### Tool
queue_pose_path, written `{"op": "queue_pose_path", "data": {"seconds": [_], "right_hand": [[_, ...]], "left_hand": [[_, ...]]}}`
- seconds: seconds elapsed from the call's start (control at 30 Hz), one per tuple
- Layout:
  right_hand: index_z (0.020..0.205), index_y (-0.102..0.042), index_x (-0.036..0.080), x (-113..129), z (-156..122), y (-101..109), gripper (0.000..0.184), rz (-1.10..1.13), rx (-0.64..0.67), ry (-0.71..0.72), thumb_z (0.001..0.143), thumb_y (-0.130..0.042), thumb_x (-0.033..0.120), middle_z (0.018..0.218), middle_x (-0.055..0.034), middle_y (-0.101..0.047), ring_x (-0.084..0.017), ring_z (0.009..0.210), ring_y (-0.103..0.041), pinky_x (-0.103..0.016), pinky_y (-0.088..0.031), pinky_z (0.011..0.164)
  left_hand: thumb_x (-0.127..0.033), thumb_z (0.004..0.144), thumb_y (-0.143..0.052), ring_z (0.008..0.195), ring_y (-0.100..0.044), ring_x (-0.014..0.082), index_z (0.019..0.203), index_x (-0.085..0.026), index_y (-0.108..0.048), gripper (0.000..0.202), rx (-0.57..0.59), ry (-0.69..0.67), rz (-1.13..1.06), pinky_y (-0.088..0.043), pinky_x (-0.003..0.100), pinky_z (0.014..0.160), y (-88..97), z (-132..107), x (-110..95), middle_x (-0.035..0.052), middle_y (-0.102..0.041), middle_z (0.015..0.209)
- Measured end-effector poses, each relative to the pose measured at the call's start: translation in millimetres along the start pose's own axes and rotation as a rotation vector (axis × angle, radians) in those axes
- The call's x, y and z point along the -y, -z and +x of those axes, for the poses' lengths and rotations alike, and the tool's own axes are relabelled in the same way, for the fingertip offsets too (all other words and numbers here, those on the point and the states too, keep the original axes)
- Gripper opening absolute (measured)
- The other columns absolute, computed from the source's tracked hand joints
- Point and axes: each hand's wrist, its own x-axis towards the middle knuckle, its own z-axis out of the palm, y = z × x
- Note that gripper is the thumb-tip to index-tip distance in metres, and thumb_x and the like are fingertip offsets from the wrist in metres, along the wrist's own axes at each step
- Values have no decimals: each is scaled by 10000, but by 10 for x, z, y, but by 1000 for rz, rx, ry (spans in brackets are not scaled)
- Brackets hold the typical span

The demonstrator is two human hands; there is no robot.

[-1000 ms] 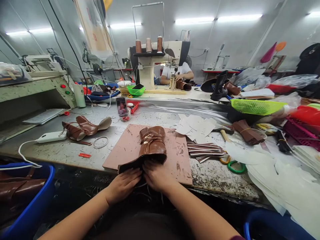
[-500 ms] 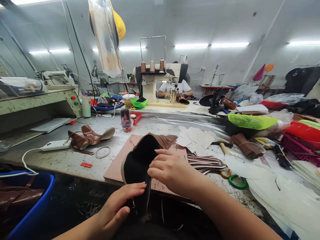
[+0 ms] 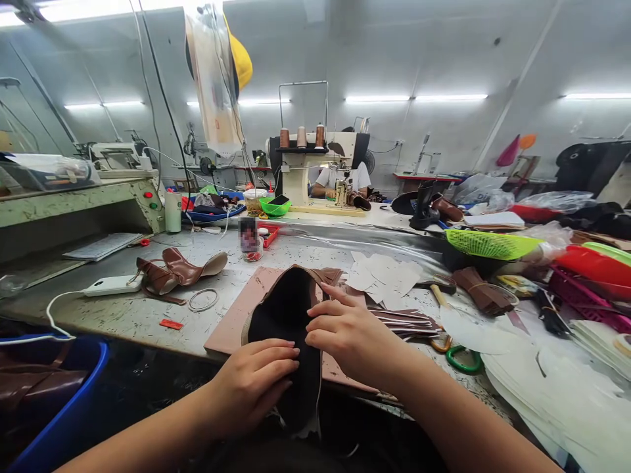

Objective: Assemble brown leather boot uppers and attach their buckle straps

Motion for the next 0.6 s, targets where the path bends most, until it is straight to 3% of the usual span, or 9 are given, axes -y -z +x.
{"op": "queue_pose_path", "data": {"seconds": [0.17, 0.37, 0.5, 0.6], "right_hand": [[850, -626, 198, -31, -37, -30, 291, -15, -56, -1, 857, -393, 26, 847, 9, -691, -142, 948, -585, -409, -232, 1095], [827, -627, 202, -19, -6, -25, 310, -15, -67, -3, 861, -375, 26, 850, -1, -692, -142, 944, -594, -421, -227, 1099], [765, -624, 208, -8, 31, 6, 290, -30, -77, 21, 874, -391, 74, 869, -5, -687, -142, 1005, -574, -411, -217, 1108], [704, -633, 198, -17, 26, 79, 273, -145, -45, 28, 880, -441, 118, 1116, -61, -623, -190, 1123, -505, -450, -270, 1079]], "left_hand": [[-172, 847, -459, 930, -637, 202, 929, -132, -613, 180, 11, 2, 26, -547, 320, 795, -7, 0, -22, 93, -694, 951], [-131, 855, -410, 736, -635, 173, 892, -130, -611, 205, 81, 2, 57, -518, 292, 647, 53, 142, 9, 73, -694, 845], [-145, 870, -407, 883, -621, 199, 912, -139, -619, 216, 281, -7, 184, -485, 333, 780, 62, 231, 163, 71, -683, 925], [-373, 876, -471, 1002, -587, 265, 957, -117, -637, 316, 487, -11, 311, -396, 425, 947, 59, 227, 290, 104, -684, 933]]}}
